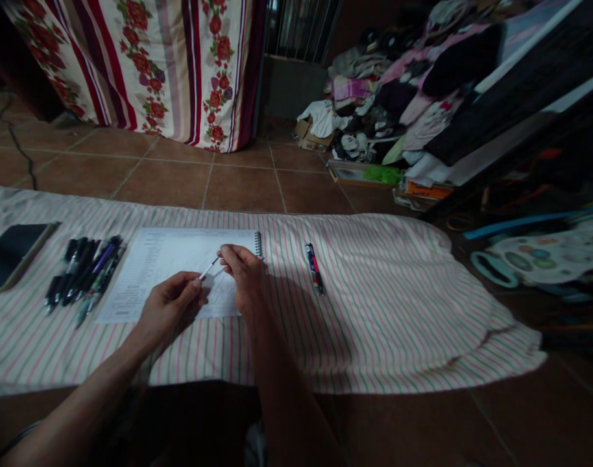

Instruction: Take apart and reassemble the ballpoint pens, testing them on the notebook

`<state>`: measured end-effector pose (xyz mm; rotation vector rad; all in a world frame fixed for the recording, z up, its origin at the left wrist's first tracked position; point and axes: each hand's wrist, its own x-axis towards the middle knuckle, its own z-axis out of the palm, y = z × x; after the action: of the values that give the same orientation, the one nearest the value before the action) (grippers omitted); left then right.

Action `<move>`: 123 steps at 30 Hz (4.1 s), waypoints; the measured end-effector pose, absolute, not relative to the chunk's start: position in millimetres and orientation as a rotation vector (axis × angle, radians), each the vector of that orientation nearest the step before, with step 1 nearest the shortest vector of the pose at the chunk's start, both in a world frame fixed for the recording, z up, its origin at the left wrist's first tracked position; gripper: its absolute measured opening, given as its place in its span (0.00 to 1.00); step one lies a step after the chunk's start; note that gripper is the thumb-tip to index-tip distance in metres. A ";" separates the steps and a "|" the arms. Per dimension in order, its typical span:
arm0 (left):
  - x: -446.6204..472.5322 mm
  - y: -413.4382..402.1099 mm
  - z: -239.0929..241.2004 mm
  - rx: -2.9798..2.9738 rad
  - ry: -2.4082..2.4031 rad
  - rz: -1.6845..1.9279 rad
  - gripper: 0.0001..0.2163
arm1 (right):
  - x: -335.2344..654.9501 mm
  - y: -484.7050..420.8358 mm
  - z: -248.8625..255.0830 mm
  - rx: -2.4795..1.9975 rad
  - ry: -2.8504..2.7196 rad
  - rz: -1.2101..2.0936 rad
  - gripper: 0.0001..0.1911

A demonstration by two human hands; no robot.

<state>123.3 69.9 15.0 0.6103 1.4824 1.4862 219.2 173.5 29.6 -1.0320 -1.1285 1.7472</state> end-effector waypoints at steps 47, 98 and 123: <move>124.3 69.7 13.6 0.702 1.480 1.448 0.14 | 212.6 168.4 23.1 -0.990 -1.232 1.708 0.12; 124.8 70.5 16.2 0.774 1.475 1.544 0.12 | 212.9 156.9 26.8 -0.889 -1.381 1.763 0.12; 127.2 72.6 15.5 0.665 1.365 1.606 0.11 | 212.7 158.5 27.6 -0.886 -1.360 1.779 0.11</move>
<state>127.2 72.6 15.5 0.6652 1.3653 1.6055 212.7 158.5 27.6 -0.8859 -1.3596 1.7788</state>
